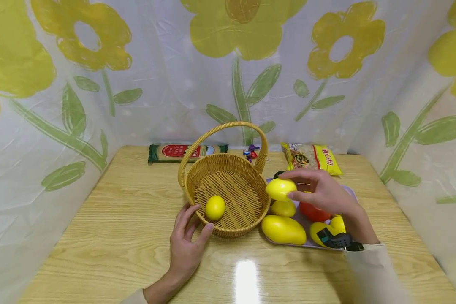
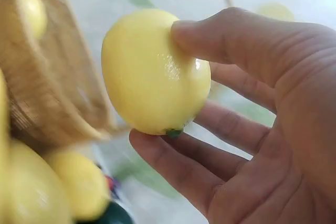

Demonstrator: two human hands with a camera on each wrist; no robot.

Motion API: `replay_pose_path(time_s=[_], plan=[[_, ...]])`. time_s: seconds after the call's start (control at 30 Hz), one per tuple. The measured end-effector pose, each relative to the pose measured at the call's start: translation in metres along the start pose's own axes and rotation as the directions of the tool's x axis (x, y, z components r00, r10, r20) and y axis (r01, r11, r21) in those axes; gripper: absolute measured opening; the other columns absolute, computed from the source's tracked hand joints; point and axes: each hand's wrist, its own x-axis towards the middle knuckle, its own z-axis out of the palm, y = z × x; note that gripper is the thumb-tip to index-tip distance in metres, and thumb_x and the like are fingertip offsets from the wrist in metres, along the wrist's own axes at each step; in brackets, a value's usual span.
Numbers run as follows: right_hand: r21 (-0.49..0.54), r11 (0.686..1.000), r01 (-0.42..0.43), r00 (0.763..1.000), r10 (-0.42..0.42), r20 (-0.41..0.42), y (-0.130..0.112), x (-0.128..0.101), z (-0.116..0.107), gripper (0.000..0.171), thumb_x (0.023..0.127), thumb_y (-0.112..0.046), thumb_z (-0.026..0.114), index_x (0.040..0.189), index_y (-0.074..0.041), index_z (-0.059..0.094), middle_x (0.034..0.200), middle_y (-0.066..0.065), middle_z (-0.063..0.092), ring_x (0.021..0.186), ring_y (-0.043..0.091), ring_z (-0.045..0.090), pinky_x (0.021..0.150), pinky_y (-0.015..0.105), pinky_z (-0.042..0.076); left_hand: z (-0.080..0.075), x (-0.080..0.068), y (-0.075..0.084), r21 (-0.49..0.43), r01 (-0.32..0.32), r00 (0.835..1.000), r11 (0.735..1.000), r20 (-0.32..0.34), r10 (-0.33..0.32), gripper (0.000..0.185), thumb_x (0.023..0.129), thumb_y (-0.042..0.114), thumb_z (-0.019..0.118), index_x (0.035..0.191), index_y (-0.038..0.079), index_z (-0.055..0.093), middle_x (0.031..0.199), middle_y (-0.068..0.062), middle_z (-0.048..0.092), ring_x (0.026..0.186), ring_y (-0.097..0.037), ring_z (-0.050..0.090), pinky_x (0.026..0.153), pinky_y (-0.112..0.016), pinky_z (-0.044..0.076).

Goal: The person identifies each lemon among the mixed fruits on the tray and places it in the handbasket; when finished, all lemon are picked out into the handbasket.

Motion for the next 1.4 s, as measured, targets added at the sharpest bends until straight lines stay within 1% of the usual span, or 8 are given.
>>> replay_pose_path(time_s=[0.2, 0.4, 0.6, 0.77, 0.9, 1.0, 1.23, 1.4], plan=[[-0.046, 0.998, 0.051, 0.993, -0.046, 0.111, -0.008, 0.018, 0.046, 0.042, 0.101, -0.013, 0.082, 0.141, -0.021, 0.073, 0.145, 0.001, 0.071, 0.129, 0.018, 0.068, 0.105, 0.037, 0.064, 0.0, 0.0, 0.0, 0.013, 0.003, 1.0, 1.0, -0.004, -0.003, 0.058, 0.097, -0.008, 0.075, 0.152, 0.002, 0.058, 0.174, -0.022, 0.027, 0.155, -0.041, 0.042, 0.122, -0.024, 0.048], [-0.164, 0.979, 0.121, 0.982, -0.093, 0.167, -0.014, 0.028, 0.084, 0.042, 0.1, -0.016, 0.083, 0.14, -0.022, 0.074, 0.146, 0.001, 0.07, 0.118, 0.016, 0.071, 0.085, 0.033, 0.068, 0.0, 0.0, -0.001, 0.014, 0.001, 1.0, 1.0, -0.003, -0.001, 0.059, 0.097, -0.008, 0.076, 0.153, -0.002, 0.055, 0.173, -0.021, 0.027, 0.155, -0.039, 0.042, 0.122, -0.025, 0.048], [-0.135, 0.982, 0.131, 0.971, -0.099, 0.219, -0.022, 0.029, 0.096, 0.04, 0.103, -0.024, 0.08, 0.143, -0.021, 0.073, 0.147, -0.003, 0.07, 0.132, 0.019, 0.068, 0.096, 0.045, 0.067, -0.001, 0.0, -0.003, 0.01, -0.006, 1.0, 1.0, 0.007, 0.006, 0.06, 0.098, -0.008, 0.075, 0.154, -0.005, 0.053, 0.174, -0.021, 0.026, 0.155, -0.042, 0.041, 0.123, -0.025, 0.047], [-0.019, 0.99, 0.137, 0.981, -0.133, 0.14, -0.017, 0.024, 0.069, 0.039, 0.103, -0.015, 0.079, 0.141, -0.018, 0.074, 0.144, 0.005, 0.073, 0.121, 0.016, 0.073, 0.096, 0.043, 0.068, -0.001, 0.0, -0.003, 0.013, -0.008, 1.0, 1.0, 0.004, 0.008, 0.06, 0.098, -0.008, 0.075, 0.153, -0.006, 0.053, 0.174, -0.02, 0.027, 0.156, -0.039, 0.041, 0.122, -0.024, 0.048], [0.063, 0.995, 0.075, 0.996, -0.077, 0.04, -0.004, 0.013, 0.032, 0.04, 0.102, -0.003, 0.076, 0.142, -0.013, 0.073, 0.145, 0.014, 0.071, 0.129, 0.016, 0.071, 0.112, 0.04, 0.061, 0.0, 0.0, -0.002, 0.012, -0.001, 1.0, 1.0, -0.001, 0.001, 0.06, 0.097, -0.008, 0.075, 0.153, -0.007, 0.054, 0.174, -0.02, 0.028, 0.156, -0.038, 0.042, 0.122, -0.024, 0.048], [0.071, 0.997, 0.03, 0.998, -0.026, -0.055, 0.014, 0.002, 0.003, 0.041, 0.102, 0.001, 0.075, 0.142, -0.006, 0.072, 0.143, 0.018, 0.071, 0.129, 0.013, 0.071, 0.109, 0.029, 0.061, 0.0, 0.0, -0.002, 0.009, 0.006, 1.0, 1.0, -0.001, -0.006, 0.06, 0.097, -0.008, 0.075, 0.153, -0.007, 0.053, 0.174, -0.019, 0.027, 0.156, -0.038, 0.042, 0.122, -0.024, 0.047], [0.029, 0.99, -0.135, 0.966, 0.138, -0.218, 0.054, -0.025, -0.039, 0.038, 0.105, -0.006, 0.074, 0.142, -0.001, 0.07, 0.136, -0.002, 0.077, 0.121, 0.004, 0.073, 0.1, 0.016, 0.06, 0.0, 0.0, 0.0, 0.01, 0.009, 1.0, 1.0, -0.002, -0.009, 0.06, 0.097, -0.008, 0.075, 0.153, -0.007, 0.053, 0.175, -0.02, 0.026, 0.156, -0.039, 0.041, 0.122, -0.024, 0.047], [-0.028, 0.954, -0.297, 0.934, 0.285, -0.215, 0.073, -0.035, -0.049, 0.043, 0.106, -0.021, 0.076, 0.145, -0.005, 0.07, 0.141, 0.008, 0.074, 0.118, 0.008, 0.074, 0.097, 0.012, 0.058, 0.0, 0.0, 0.0, 0.01, 0.017, 1.0, 1.0, -0.002, -0.017, 0.06, 0.097, -0.008, 0.076, 0.153, -0.006, 0.053, 0.175, -0.02, 0.026, 0.156, -0.04, 0.04, 0.122, -0.023, 0.048]])
